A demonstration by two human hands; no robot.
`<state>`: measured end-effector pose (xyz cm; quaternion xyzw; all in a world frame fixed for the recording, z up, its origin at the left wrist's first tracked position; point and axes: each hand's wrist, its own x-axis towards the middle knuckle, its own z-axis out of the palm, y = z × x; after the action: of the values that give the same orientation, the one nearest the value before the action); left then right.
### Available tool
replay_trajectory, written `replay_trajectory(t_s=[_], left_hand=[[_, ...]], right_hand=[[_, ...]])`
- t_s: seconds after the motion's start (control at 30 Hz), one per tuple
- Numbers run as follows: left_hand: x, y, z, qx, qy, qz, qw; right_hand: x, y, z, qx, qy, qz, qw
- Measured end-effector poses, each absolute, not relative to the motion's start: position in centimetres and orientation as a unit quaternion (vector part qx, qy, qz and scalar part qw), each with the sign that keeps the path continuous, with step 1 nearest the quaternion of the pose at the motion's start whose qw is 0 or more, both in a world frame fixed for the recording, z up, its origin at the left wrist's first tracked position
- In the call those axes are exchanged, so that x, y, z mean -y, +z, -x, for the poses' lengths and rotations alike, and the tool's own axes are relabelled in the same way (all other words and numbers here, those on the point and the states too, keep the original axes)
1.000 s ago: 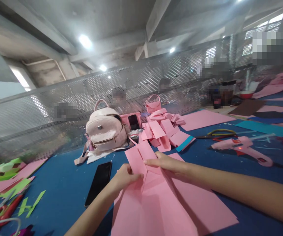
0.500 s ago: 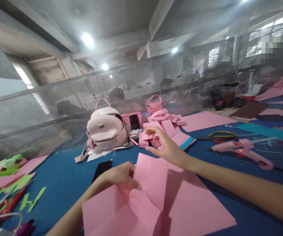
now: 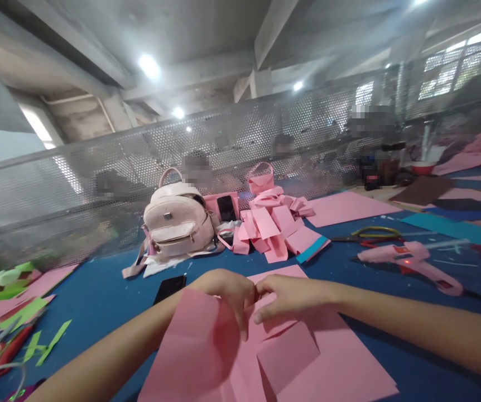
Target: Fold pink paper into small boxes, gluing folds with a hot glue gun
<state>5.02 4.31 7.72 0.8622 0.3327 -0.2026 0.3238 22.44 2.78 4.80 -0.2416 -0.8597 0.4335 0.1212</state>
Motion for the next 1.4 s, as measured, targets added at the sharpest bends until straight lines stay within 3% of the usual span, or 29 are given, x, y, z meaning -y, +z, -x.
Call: replay_trajectory(t_s=[0.13, 0.23, 0.33, 0.5, 0.7, 1.03, 1.17, 1.27, 1.4], left_hand=[[-5.3, 7.0, -5.5, -0.326, -0.218, -0.842, 0.37], [-6.1, 6.5, -5.3, -0.314, -0.22, -0.826, 0.413], [-6.5, 6.3, -5.2, -0.314, -0.22, -0.835, 0.395], [-7.0, 6.0, -5.0, -0.317, -0.246, -0.848, 0.347], [-7.9, 5.0, -4.5, -0.348, -0.226, -0.87, 0.267], [-9.7, 5.2, -5.0, -0.299, -0.242, -0.88, 0.279], [-10.6, 5.5, -4.8, -0.284, -0.242, -0.863, 0.34], [-11.4, 5.9, -3.1, -0.293, -0.171, -0.846, 0.411], [-11.5, 7.6, 0.4, -0.364, 0.087, -0.822, 0.429]], right_hand=[[-0.7, 4.5, -23.5, 0.899, 0.152, 0.327, 0.25], [1.0, 3.4, -24.1, 0.945, 0.035, 0.173, 0.276], [1.9, 1.2, -24.4, 0.967, -0.043, 0.053, 0.247], [1.2, -1.6, -24.2, 0.974, -0.038, 0.067, 0.214], [-0.2, -1.5, -23.5, 0.973, -0.03, 0.091, 0.208], [-2.1, -2.8, -22.3, 0.972, -0.024, 0.114, 0.202], [-2.7, -3.4, -22.1, 0.973, 0.011, 0.143, 0.178], [-2.7, -3.4, -22.0, 0.976, 0.0, 0.145, 0.164], [-2.4, -2.7, -21.7, 0.965, 0.02, 0.191, 0.176]])
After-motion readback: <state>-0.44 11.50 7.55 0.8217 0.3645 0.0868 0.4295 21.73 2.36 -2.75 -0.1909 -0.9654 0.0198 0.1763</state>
